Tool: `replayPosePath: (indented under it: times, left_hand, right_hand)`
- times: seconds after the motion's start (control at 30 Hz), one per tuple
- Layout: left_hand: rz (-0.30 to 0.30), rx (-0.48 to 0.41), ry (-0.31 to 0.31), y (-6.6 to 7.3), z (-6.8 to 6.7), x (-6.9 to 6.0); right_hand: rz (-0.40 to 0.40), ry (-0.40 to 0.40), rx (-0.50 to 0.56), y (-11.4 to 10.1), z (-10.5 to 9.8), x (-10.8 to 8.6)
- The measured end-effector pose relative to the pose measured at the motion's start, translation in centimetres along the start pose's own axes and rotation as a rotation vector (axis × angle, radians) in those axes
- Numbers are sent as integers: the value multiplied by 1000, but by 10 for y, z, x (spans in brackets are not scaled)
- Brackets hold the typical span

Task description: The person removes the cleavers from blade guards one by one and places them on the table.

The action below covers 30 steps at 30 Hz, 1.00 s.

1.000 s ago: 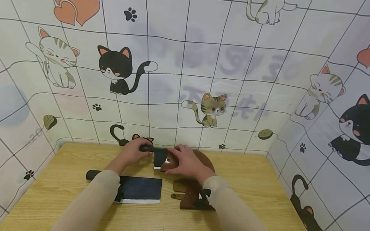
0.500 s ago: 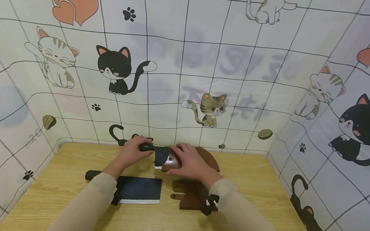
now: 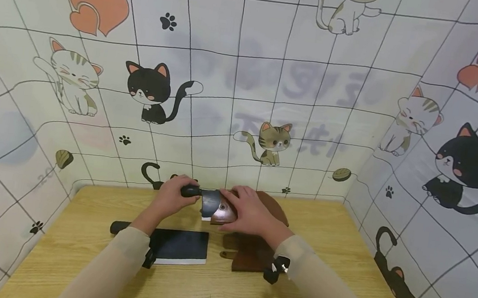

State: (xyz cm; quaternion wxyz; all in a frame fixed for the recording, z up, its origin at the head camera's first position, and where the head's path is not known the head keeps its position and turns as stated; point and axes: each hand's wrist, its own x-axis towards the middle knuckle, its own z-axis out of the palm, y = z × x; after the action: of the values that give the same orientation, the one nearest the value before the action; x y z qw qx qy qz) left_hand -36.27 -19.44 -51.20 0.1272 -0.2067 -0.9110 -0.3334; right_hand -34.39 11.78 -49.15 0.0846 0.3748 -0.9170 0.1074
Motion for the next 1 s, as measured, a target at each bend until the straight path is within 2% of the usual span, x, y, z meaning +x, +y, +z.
replayPosePath:
  times: [0.17,0.5,0.8,1.0]
  left_hand:
    - [9,5,-20,4,-2,-2]
    - [40,40,-16,4,-6,-7]
    - [117,10,32,3,-8,-7]
    - [131,15,54,5,-9,-7]
  right_hand:
    - [-2,15,-12,0,-2,-3]
    - [13,-26,1,-4,-7,-7]
    - [-23,-13,-32,-5,-8,-9]
    - [-34,10,-31,-6,-12,-12]
